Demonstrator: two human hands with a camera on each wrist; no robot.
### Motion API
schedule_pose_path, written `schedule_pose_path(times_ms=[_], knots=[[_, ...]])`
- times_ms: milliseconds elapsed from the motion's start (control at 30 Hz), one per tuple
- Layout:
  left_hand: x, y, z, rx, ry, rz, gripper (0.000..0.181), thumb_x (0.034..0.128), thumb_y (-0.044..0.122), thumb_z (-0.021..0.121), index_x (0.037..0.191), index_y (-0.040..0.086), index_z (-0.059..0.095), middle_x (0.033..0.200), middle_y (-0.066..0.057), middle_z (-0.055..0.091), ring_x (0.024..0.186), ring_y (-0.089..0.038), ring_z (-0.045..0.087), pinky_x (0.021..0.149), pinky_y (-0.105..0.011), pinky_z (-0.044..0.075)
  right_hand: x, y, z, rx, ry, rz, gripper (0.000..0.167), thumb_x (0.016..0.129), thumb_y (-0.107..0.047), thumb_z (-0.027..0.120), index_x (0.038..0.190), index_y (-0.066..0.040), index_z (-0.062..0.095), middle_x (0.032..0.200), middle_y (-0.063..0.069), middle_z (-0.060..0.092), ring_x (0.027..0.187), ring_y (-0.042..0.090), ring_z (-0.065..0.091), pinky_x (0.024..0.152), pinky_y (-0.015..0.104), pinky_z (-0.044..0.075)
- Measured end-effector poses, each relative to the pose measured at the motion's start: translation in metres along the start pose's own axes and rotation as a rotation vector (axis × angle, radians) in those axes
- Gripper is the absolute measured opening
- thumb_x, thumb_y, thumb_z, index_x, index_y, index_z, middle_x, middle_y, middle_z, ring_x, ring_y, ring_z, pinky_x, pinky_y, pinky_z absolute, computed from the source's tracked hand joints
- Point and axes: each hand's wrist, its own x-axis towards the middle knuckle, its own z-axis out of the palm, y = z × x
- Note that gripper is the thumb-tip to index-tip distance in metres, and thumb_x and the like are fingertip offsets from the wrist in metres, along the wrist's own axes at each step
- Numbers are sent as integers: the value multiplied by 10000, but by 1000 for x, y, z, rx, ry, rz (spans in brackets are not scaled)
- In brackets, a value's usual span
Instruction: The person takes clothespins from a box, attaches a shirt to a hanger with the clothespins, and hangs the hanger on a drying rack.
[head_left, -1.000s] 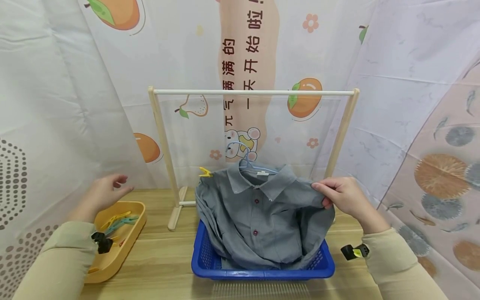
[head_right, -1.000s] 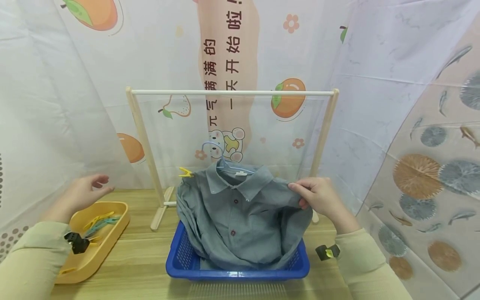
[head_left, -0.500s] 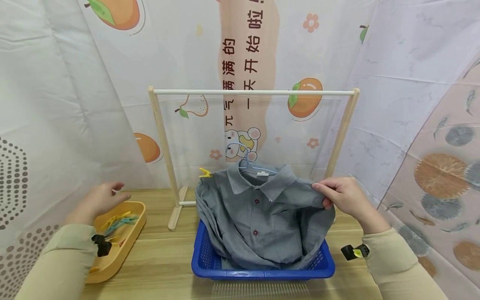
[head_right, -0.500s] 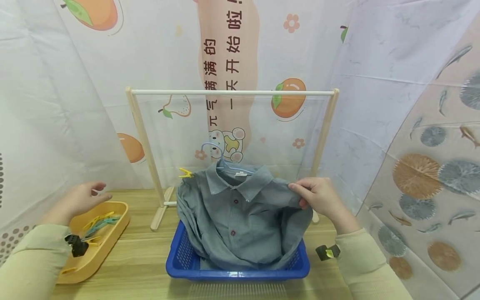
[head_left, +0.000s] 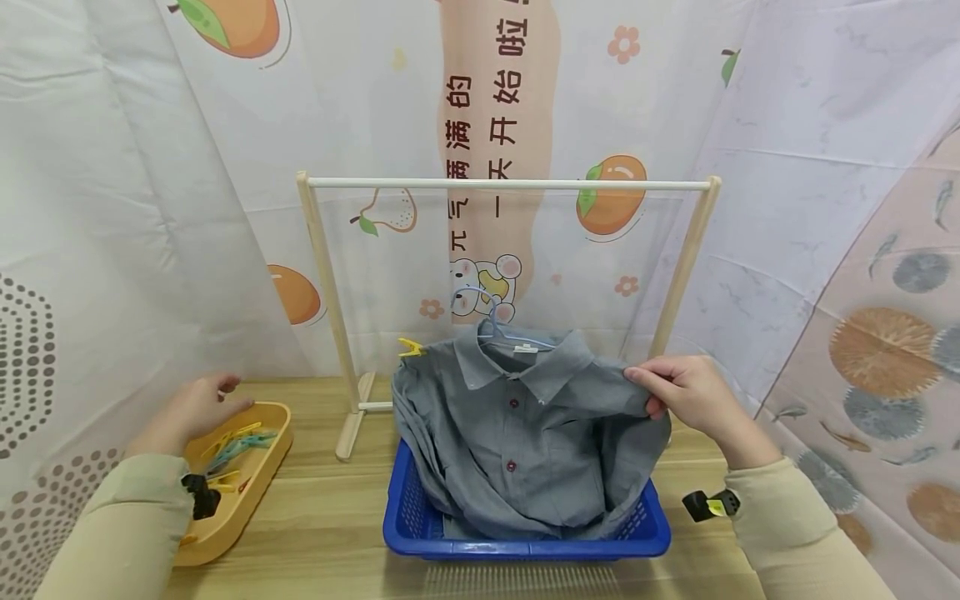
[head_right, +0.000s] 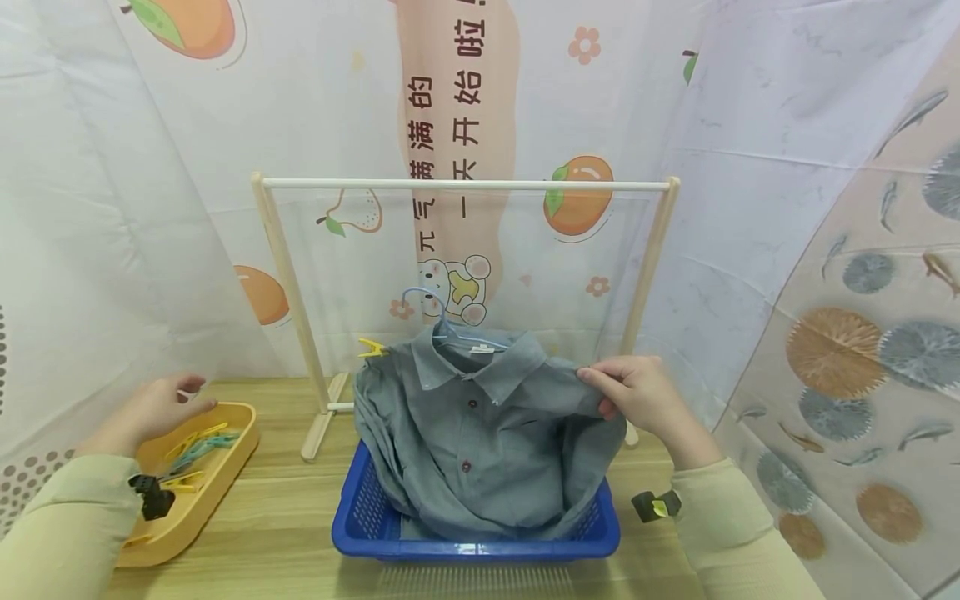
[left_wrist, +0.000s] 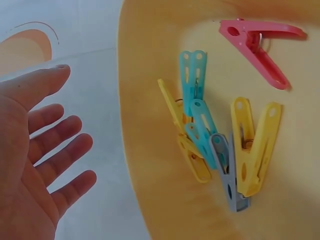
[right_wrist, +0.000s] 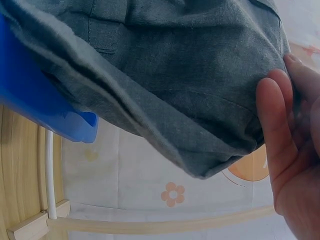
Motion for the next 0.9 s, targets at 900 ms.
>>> schedule_pose_path(times_ms=[900], knots=[[-7,-22,13,29,-36,-49,615,968,240,698,1248,-266,489,1219,-464,531,1091,-612,535,859,-647,497,-3,1,0,4,3,6,107,956,-145,734,884,-164,809,545,-171,606,486,53,610,456,241,478]])
